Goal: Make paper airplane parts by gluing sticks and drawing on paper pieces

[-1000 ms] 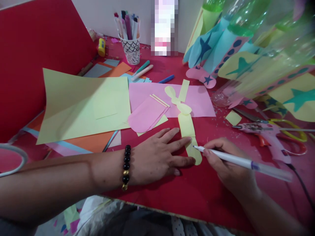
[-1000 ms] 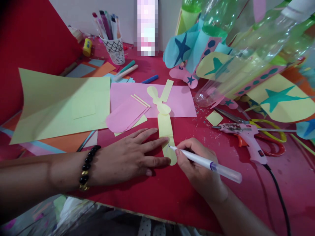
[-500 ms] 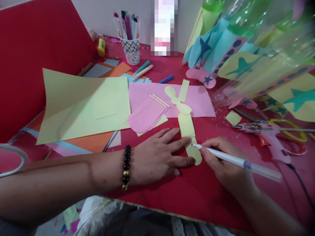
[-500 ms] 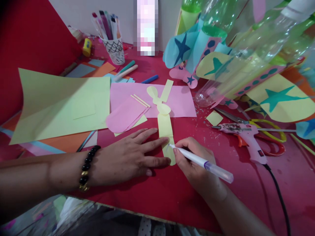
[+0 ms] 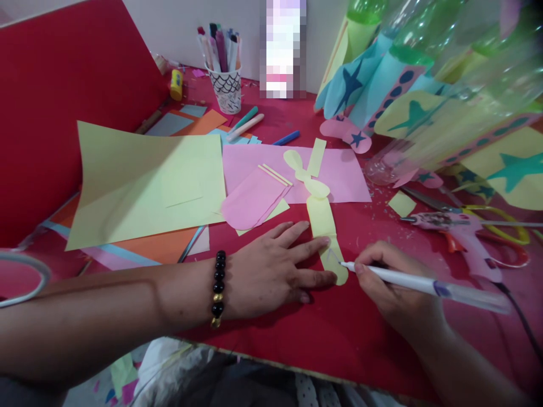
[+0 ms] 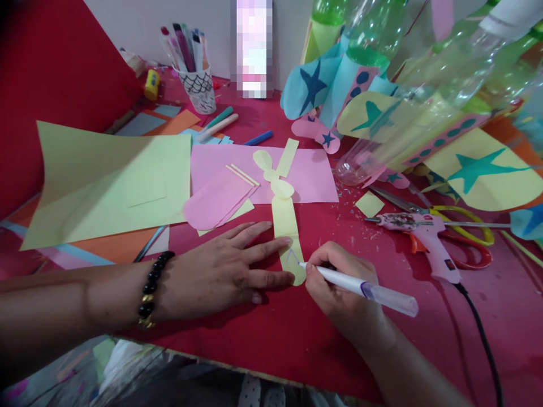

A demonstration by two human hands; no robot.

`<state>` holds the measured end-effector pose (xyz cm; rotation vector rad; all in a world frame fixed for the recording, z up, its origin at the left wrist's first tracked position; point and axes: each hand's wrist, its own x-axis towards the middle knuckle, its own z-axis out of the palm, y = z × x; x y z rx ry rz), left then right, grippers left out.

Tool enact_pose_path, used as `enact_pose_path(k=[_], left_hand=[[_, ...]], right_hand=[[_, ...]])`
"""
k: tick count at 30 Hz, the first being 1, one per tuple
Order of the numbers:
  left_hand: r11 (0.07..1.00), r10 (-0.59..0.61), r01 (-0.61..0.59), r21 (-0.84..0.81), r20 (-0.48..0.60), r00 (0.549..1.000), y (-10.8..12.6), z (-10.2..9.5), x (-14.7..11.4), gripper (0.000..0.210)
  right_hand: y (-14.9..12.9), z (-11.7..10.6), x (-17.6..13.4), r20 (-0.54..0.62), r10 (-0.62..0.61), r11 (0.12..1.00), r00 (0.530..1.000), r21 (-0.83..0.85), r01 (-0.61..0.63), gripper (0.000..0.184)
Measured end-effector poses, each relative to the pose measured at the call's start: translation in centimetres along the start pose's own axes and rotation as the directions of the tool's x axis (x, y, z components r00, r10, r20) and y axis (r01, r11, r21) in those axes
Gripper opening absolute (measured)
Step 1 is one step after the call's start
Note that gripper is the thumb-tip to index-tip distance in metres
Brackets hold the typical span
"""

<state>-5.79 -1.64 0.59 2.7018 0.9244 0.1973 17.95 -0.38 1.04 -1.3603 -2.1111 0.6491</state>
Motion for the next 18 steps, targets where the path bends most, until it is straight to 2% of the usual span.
enact_pose_path(k=[18], left_hand=[[1.0,0.002,-0.002,-0.003,-0.013,1.0,0.04,0.01,-0.03,0.041]], right_hand=[[0.6,0.43,0.39,0.033,-0.059,0.998,0.998,-0.03,0.06,0.005]])
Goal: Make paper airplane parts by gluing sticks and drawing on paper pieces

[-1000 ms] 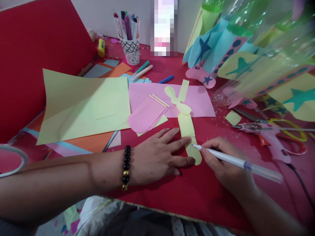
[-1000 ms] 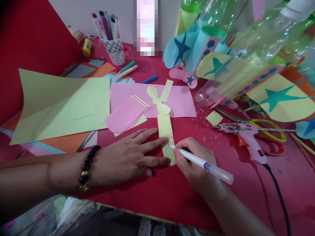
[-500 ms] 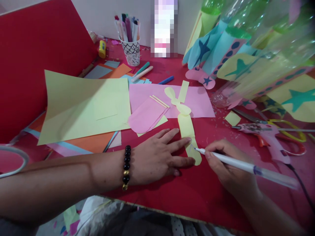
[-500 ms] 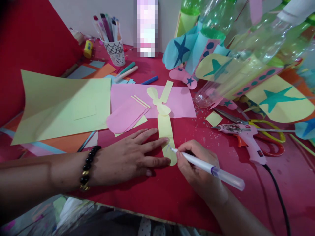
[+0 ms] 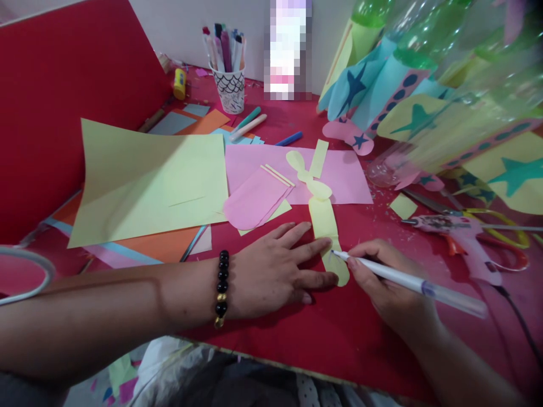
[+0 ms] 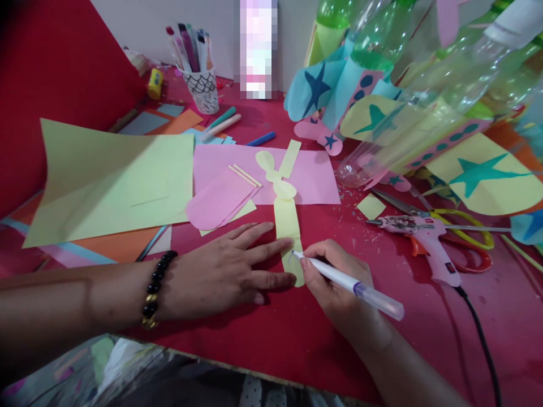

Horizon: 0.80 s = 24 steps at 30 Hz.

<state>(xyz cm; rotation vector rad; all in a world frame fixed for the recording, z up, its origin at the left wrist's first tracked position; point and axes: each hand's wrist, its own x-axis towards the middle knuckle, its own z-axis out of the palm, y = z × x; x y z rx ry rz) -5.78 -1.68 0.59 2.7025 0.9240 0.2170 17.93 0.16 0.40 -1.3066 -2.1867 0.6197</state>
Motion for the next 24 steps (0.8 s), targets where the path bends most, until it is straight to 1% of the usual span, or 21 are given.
enact_pose_path(k=[10,13,17,20,24], left_hand=[[1.0,-0.002,0.002,0.004,-0.003,1.0,-0.08,0.08,0.08,0.041],[1.0,0.003,-0.003,0.012,0.015,1.0,-0.08,0.06,0.08,0.041],[1.0,0.004,-0.004,0.023,0.001,1.0,-0.06,0.06,0.0,0.042],[1.0,0.006,-0.006,0.021,-0.006,1.0,-0.06,0.1,-0.04,0.042],[1.0,0.0,0.0,0.009,0.003,1.0,-0.06,0.11,0.01,0.04]], right_hand=[[-0.41,-0.15,-0.18,0.057,0.0,1.0,0.998,0.017,-0.001,0.007],[-0.54,-0.25,-0.19,0.093,-0.036,0.999,0.995,0.018,0.034,0.007],[-0.68,-0.35,-0.1,0.108,-0.075,0.997,0.991,0.026,0.072,0.01],[-0.65,-0.37,-0.2,0.091,-0.082,0.997,0.992,0.016,0.081,0.01],[-0.48,-0.39,-0.52,0.0,-0.042,0.999,0.999,0.015,0.042,0.005]])
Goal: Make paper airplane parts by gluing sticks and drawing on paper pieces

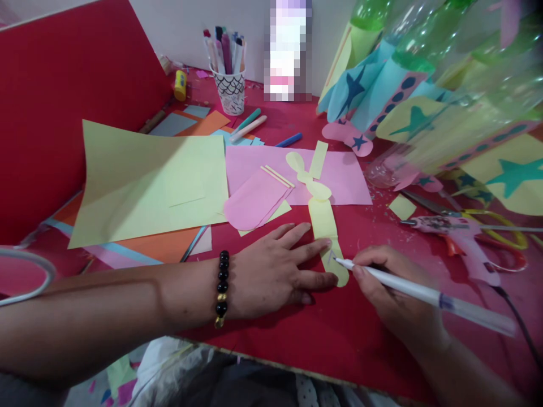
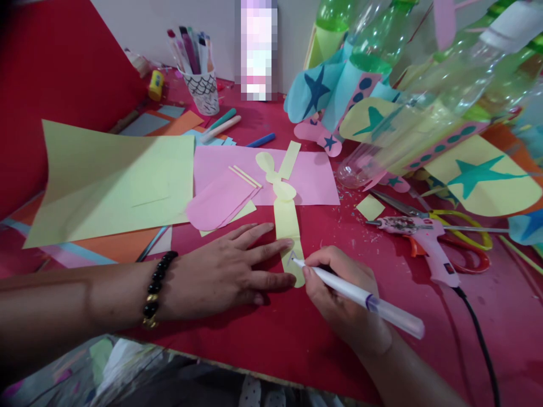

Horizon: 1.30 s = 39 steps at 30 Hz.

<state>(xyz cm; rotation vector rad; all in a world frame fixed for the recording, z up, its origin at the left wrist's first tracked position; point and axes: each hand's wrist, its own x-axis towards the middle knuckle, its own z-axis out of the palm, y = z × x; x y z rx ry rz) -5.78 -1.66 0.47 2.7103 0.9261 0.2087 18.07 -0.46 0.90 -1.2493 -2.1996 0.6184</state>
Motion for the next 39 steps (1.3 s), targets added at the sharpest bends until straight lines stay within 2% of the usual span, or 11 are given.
enact_pose_path(k=[4,13,20,26,39], left_hand=[[1.0,-0.005,0.005,-0.003,0.024,1.0,0.01,0.01,0.05,0.041],[1.0,-0.008,0.008,-0.019,0.016,1.0,0.02,0.03,-0.02,0.042],[1.0,-0.006,0.006,-0.023,-0.003,1.0,0.02,0.2,-0.04,0.041],[1.0,-0.012,0.012,-0.013,0.037,0.999,0.07,-0.15,0.05,0.041],[1.0,-0.007,0.007,-0.004,0.038,0.999,0.08,-0.02,0.13,0.042]], right_hand=[[0.17,0.1,-0.1,0.011,0.012,1.0,1.0,-0.007,-0.012,0.004],[-0.16,0.33,0.22,0.054,-0.043,0.998,0.998,-0.048,0.046,0.006],[0.07,0.62,0.23,0.073,-0.04,0.997,0.997,-0.059,0.045,0.004],[0.14,0.67,0.2,0.013,0.03,0.999,0.999,-0.044,-0.029,0.007],[0.69,0.42,0.16,-0.125,0.17,0.984,0.977,-0.031,-0.175,0.012]])
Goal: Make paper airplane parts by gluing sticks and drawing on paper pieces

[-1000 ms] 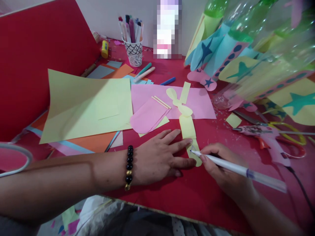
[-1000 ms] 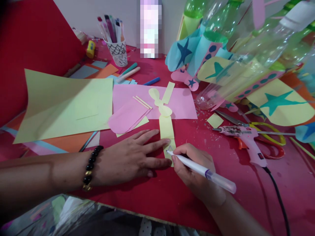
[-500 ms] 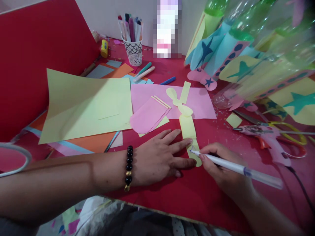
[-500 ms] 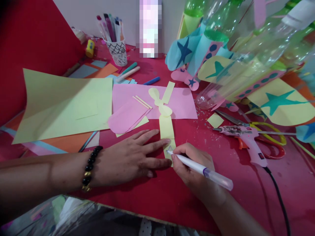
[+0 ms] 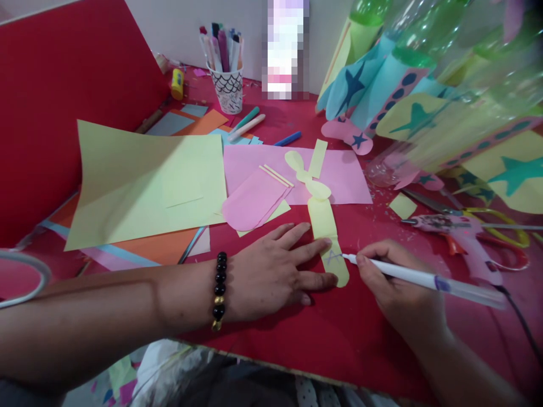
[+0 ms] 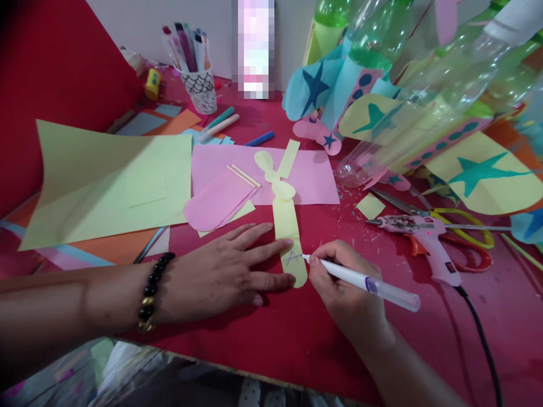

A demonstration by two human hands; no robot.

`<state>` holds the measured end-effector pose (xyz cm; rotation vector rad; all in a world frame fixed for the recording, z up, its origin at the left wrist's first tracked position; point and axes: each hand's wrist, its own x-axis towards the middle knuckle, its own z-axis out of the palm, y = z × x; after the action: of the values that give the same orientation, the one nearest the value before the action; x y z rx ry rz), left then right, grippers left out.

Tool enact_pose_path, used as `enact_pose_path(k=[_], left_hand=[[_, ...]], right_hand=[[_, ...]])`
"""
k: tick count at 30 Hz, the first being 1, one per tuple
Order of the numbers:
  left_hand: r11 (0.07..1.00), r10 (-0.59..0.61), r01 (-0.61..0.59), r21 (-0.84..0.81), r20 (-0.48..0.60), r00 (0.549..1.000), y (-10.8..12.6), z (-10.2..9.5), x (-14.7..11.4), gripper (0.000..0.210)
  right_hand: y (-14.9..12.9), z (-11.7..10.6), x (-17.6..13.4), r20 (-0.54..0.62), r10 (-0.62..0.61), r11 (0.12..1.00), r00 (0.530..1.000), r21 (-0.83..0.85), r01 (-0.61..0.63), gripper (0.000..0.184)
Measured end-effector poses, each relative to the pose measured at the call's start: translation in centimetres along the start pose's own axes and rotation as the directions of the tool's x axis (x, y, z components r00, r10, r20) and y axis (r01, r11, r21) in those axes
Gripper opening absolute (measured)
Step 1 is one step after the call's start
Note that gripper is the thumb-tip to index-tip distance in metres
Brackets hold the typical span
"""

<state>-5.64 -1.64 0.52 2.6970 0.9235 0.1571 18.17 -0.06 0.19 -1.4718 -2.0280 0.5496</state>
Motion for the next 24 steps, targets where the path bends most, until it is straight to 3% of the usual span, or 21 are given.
enact_pose_path(k=[4,11,24], left_hand=[[1.0,0.002,-0.002,-0.008,-0.012,1.0,-0.03,0.08,0.01,0.042],[1.0,0.001,-0.001,-0.014,0.003,1.0,-0.09,0.05,-0.11,0.042],[1.0,-0.005,0.005,-0.005,-0.022,1.0,-0.11,0.28,-0.06,0.041]], right_hand=[[-0.15,-0.13,-0.04,-0.006,-0.006,1.0,1.0,0.017,0.006,0.012],[-0.54,-0.62,-0.23,0.021,-0.121,0.992,0.992,0.024,0.12,0.01],[0.18,-0.54,-0.09,0.056,-0.115,0.989,0.992,0.098,0.109,0.01]])
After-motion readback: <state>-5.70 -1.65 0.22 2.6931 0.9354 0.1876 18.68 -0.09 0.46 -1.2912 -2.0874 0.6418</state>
